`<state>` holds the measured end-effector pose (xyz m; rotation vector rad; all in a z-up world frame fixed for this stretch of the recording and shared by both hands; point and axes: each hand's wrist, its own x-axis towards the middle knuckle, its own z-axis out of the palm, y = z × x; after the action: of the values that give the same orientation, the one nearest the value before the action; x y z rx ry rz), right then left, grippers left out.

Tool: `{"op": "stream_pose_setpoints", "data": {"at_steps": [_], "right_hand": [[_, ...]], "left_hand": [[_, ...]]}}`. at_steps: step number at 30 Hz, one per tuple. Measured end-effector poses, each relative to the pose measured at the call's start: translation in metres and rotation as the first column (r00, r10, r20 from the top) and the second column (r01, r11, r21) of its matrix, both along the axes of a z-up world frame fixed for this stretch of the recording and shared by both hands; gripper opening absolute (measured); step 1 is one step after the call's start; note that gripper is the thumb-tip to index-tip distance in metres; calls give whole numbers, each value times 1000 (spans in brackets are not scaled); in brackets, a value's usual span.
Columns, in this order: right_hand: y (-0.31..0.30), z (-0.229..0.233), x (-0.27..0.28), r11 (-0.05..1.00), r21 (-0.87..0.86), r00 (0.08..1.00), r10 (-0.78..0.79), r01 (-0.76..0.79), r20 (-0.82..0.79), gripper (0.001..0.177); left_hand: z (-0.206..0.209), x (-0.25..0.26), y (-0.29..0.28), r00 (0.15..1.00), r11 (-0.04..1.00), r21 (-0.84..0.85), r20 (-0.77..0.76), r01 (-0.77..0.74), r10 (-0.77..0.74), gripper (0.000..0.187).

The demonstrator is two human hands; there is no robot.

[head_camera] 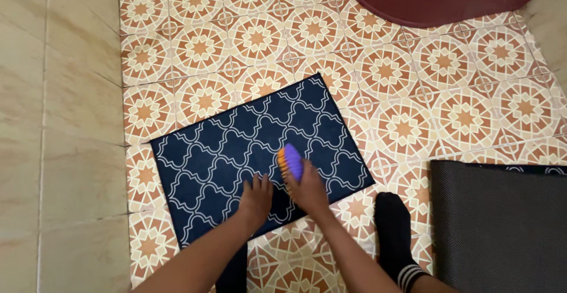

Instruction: The person scrubs a blue patterned rug on a tiled floor using a purple brush. They then flip the rug over and scrub the black underside. The person continues to scrub the rug thoroughly.

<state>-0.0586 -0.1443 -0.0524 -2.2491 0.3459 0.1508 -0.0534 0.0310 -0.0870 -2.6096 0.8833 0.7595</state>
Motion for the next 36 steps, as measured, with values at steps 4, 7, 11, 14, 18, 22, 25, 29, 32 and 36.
{"op": "stream_pose_setpoints", "data": {"at_steps": [4, 7, 11, 14, 18, 22, 25, 29, 32, 36], "right_hand": [[18, 7, 1, 986, -25, 985, 165, -164, 50, 69], [-3, 2, 11, 946, -170, 961, 270, -275, -53, 66], [-86, -10, 20, 927, -358, 971, 178, -111, 161, 65], [-151, -9, 21, 882, -404, 970, -226, 244, 91, 74], [-164, -4, 19, 846, -312, 901, -392, 432, 185, 69], [-96, 2, 22, 972, -161, 965, -132, 171, 226, 69], [-38, 16, 15, 991, -110, 981, 95, -77, 168, 69], [-5, 28, 9, 991, -29, 991, 134, -133, 23, 67], [-5, 23, 13, 996, -35, 990, 82, -79, 110, 65], [-16, 18, 15, 999, -41, 992, -3, 8, 123, 65]], "left_hand": [[-9, -6, -9, 972, 988, 81, -187, -131, 144, 76], [-12, -6, -15, 971, 987, 99, -192, -126, 143, 77], [13, -2, -17, 973, 988, 104, -185, -118, 136, 80], [59, 3, -16, 957, 990, 99, -264, -99, 122, 97], [98, -10, -28, 917, 995, 69, -386, -78, 99, 107], [72, -28, -30, 945, 996, 56, -316, -73, 87, 100], [41, -31, -26, 933, 988, 27, -328, -150, 150, 96], [17, -34, -16, 921, 974, -41, -335, -224, 198, 95], [7, -37, -18, 941, 974, -49, -274, -222, 200, 79], [5, -40, -21, 956, 982, -35, -235, -187, 174, 75]]}}
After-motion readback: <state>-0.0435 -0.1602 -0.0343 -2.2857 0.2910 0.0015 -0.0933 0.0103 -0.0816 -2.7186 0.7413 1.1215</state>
